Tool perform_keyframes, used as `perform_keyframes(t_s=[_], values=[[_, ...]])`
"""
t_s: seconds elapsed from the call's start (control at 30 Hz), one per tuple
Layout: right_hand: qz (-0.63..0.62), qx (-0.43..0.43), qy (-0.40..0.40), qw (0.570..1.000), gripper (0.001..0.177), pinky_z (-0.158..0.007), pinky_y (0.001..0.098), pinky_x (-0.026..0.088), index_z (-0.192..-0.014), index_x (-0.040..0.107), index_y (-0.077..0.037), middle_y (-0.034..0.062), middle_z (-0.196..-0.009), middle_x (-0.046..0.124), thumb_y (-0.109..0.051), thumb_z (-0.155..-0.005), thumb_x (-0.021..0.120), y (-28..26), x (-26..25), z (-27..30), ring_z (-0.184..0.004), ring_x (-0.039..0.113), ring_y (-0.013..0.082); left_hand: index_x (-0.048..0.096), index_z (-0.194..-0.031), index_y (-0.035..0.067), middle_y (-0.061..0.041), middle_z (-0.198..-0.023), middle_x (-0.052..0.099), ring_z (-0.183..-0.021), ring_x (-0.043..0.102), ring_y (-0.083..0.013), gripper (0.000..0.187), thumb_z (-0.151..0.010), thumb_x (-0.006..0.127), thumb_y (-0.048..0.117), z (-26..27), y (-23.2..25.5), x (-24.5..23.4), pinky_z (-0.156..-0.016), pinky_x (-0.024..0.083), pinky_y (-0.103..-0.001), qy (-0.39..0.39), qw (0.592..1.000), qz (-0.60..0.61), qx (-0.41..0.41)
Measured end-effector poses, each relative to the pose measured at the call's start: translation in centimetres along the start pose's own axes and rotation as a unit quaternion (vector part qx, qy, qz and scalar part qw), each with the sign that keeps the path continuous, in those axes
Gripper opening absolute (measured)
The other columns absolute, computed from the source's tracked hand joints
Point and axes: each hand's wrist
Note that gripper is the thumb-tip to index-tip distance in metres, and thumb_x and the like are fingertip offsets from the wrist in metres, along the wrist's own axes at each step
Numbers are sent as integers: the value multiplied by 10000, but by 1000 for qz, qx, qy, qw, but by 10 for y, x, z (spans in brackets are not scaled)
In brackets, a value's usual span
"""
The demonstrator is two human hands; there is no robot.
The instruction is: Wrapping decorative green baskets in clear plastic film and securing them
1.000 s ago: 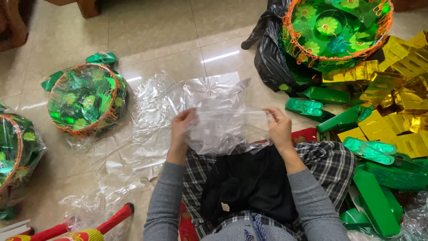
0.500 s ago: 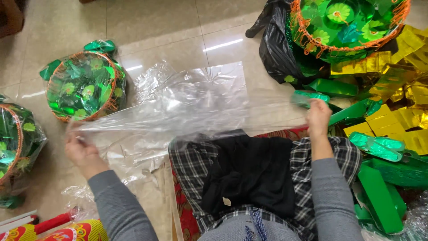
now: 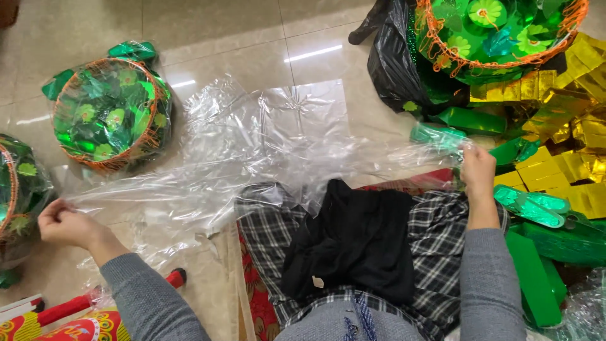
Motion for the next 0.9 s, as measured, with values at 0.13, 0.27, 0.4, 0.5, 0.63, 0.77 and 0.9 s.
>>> perform_keyframes(t_s=[0.13, 0.27, 0.4, 0.5, 0.63, 0.77, 0.9], values=[[-108, -9, -52, 993, 143, -352, 225, 166, -1023, 605, -151, -73, -552, 274, -227, -1015, 485, -53, 1, 29, -412, 250, 30, 791, -812, 166, -8, -690, 703, -654, 686, -170, 338, -735, 538, -44, 5, -44, -2, -648, 547, -308, -180, 888, -402, 130], [-44, -140, -70, 987, 329, -507, 290, 344, -1242, 635, -109, 40, -721, 493, -153, -976, 448, -88, 11, 49, -582, 407, 103, 756, -1003, 37, -253, -1110, 538, -982, 527, -421, 190, -815, 772, 12, 76, 30, 67, -839, 425, -470, -249, 805, -446, 300], [-17, -275, -179, 944, 352, -964, 461, 438, -1236, 664, -103, 182, -1092, 665, -252, -983, 469, -181, 14, 113, -1037, 604, 274, 609, -1209, -11, -201, -1183, 592, -1259, 476, -388, 552, -763, 869, 185, 200, 180, 148, -1113, 273, -479, -479, 804, -41, 351], [36, -291, -203, 934, 337, -905, 462, 464, -1213, 669, -165, 109, -1033, 695, -334, -972, 504, -218, 20, 131, -1013, 640, 238, 412, -1437, 93, -195, -1443, 435, -1393, 312, -411, 880, -713, 871, 290, 289, 316, 172, -1169, 166, -555, -716, 640, 10, 279], [88, -291, -173, 937, 306, -911, 424, 475, -1216, 666, -258, 30, -1053, 702, -375, -975, 519, -246, 2, 145, -1048, 650, 253, 393, -1451, 252, -78, -1404, 496, -1417, 334, -336, 892, -703, 847, 425, 358, 312, 244, -1117, 215, -676, -754, 533, 35, 381], [306, -274, -111, 905, 482, -753, 528, 496, -1382, 535, -239, 145, -739, 679, -292, -914, 632, -252, -32, 127, -749, 667, 388, 608, -915, 258, 86, -825, 679, -912, 675, -203, 126, -923, 608, 384, 357, 312, 294, -906, 378, -529, -731, 603, 74, 309], [345, -504, -29, 791, 870, -886, 576, 397, -1497, 427, -58, 251, -1263, 506, -184, -738, 834, -292, -35, 144, -1154, 499, 470, 539, -902, 265, -38, -640, 624, -700, 666, -358, 154, -961, 529, 407, 371, 352, 294, -613, 506, -499, -707, 605, 47, 364]])
Point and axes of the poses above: each hand's wrist, its own z-axis away from the middle knuckle, its own x-axis out of the palm, y = z × x
